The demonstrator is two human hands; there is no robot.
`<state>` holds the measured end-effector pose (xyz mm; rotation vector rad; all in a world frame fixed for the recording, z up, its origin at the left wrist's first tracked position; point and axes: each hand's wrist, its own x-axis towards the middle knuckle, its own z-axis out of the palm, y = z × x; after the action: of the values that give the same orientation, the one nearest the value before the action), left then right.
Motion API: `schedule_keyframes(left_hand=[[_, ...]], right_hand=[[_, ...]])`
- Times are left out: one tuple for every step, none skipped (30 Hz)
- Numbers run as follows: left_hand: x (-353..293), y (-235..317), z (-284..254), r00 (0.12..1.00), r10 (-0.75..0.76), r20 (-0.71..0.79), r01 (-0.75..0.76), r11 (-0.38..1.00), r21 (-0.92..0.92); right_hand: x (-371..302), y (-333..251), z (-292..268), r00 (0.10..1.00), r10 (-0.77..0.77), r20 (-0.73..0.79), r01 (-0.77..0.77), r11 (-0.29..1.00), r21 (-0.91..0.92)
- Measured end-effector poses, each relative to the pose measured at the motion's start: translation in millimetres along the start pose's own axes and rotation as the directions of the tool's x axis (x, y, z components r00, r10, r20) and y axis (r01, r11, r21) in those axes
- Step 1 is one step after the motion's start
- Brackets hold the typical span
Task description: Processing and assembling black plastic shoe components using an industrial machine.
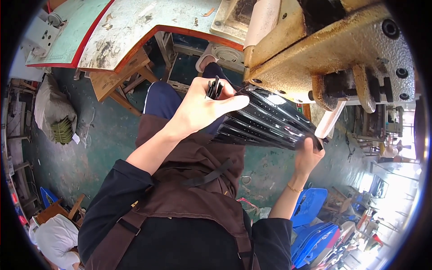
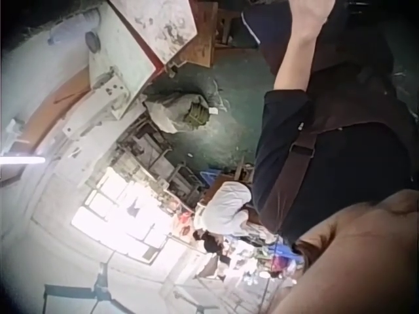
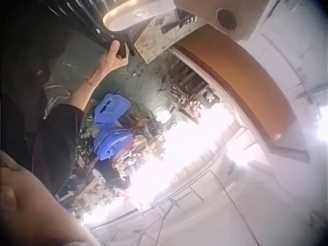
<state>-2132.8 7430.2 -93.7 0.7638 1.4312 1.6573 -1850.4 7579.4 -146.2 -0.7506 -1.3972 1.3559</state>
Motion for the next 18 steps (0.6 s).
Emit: schedule_keyframes(left_hand=[[0.0, -1.6, -0.9, 1.000, 0.001, -0.003, -0.001, 1.000, 0.000], [0.0, -3.4, -1.9, 1.000, 0.001, -0.012, -0.001, 1.000, -0.010], [0.1, -5.1, -3.1, 1.000, 0.001, -0.021, -0.002, 1.000, -0.020], [0.3, -6.3, -4.1, 1.000, 0.001, -0.030, -0.002, 1.000, -0.030], [0.4, -6.7, -5.0, 0.999, 0.001, -0.038, -0.003, 0.999, -0.039], [1.2, -6.9, -5.2, 0.999, 0.002, -0.038, -0.003, 0.999, -0.039], [2.2, -6.9, -5.5, 0.998, 0.010, -0.062, -0.014, 0.999, -0.051], [3.3, -6.1, -5.8, 0.996, 0.018, -0.084, -0.024, 0.998, -0.062], [4.3, -5.5, -6.2, 0.994, 0.026, -0.107, -0.034, 0.997, -0.073], [5.0, -5.3, -6.7, 0.991, 0.032, -0.131, -0.044, 0.996, -0.083], [5.8, -5.8, -8.3, 0.990, 0.033, -0.134, -0.044, 0.996, -0.083], [6.4, -7.3, -10.1, 0.988, 0.040, -0.148, -0.053, 0.995, -0.082], [7.2, -8.6, -12.2, 0.986, 0.049, -0.160, -0.062, 0.995, -0.080], [7.9, -9.7, -14.5, 0.983, 0.057, -0.173, -0.071, 0.994, -0.079], [8.5, -10.1, -17.0, 0.980, 0.064, -0.186, -0.079, 0.994, -0.077], [8.5, -9.7, -18.9, 0.980, 0.065, -0.185, -0.081, 0.994, -0.078], [8.1, -9.3, -22.2, 0.974, 0.042, -0.221, -0.065, 0.993, -0.094], [7.4, -8.9, -26.3, 0.967, 0.018, -0.255, -0.048, 0.993, -0.112]], right_hand=[[4.5, -1.9, 3.2, 1.000, 0.000, 0.003, 0.000, 1.000, 0.000], [8.4, -3.3, 6.0, 1.000, 0.001, 0.020, -0.001, 1.000, -0.023], [11.8, -4.4, 8.7, 0.999, 0.002, 0.036, -0.001, 0.999, -0.046], [14.8, -5.7, 11.4, 0.999, 0.004, 0.052, 0.000, 0.998, -0.070], [17.7, -7.4, 14.4, 0.998, 0.005, 0.067, 0.001, 0.996, -0.093], [20.2, -8.7, 19.1, 0.998, 0.005, 0.068, 0.001, 0.996, -0.093], [20.8, -9.9, 26.9, 0.998, -0.004, 0.066, 0.010, 0.996, -0.090], [20.2, -11.6, 36.4, 0.998, -0.013, 0.062, 0.018, 0.996, -0.088], [19.1, -13.4, 45.9, 0.998, -0.021, 0.058, 0.026, 0.996, -0.086], [18.2, -15.6, 53.6, 0.998, -0.029, 0.055, 0.034, 0.996, -0.083], [18.0, -18.0, 61.4, 0.998, -0.029, 0.058, 0.033, 0.996, -0.082], [17.6, -20.9, 69.4, 0.998, -0.034, 0.052, 0.039, 0.994, -0.106], [17.2, -24.1, 77.2, 0.998, -0.041, 0.044, 0.047, 0.990, -0.129], [17.1, -26.1, 83.4, 0.998, -0.048, 0.037, 0.053, 0.987, -0.153], [17.8, -26.4, 87.1, 0.998, -0.054, 0.030, 0.058, 0.982, -0.177], [18.3, -24.8, 87.0, 0.998, -0.056, 0.030, 0.060, 0.982, -0.178], [18.4, -20.9, 85.7, 0.995, -0.078, 0.058, 0.092, 0.955, -0.280], [18.3, -16.1, 83.9, 0.991, -0.098, 0.088, 0.124, 0.917, -0.379]])
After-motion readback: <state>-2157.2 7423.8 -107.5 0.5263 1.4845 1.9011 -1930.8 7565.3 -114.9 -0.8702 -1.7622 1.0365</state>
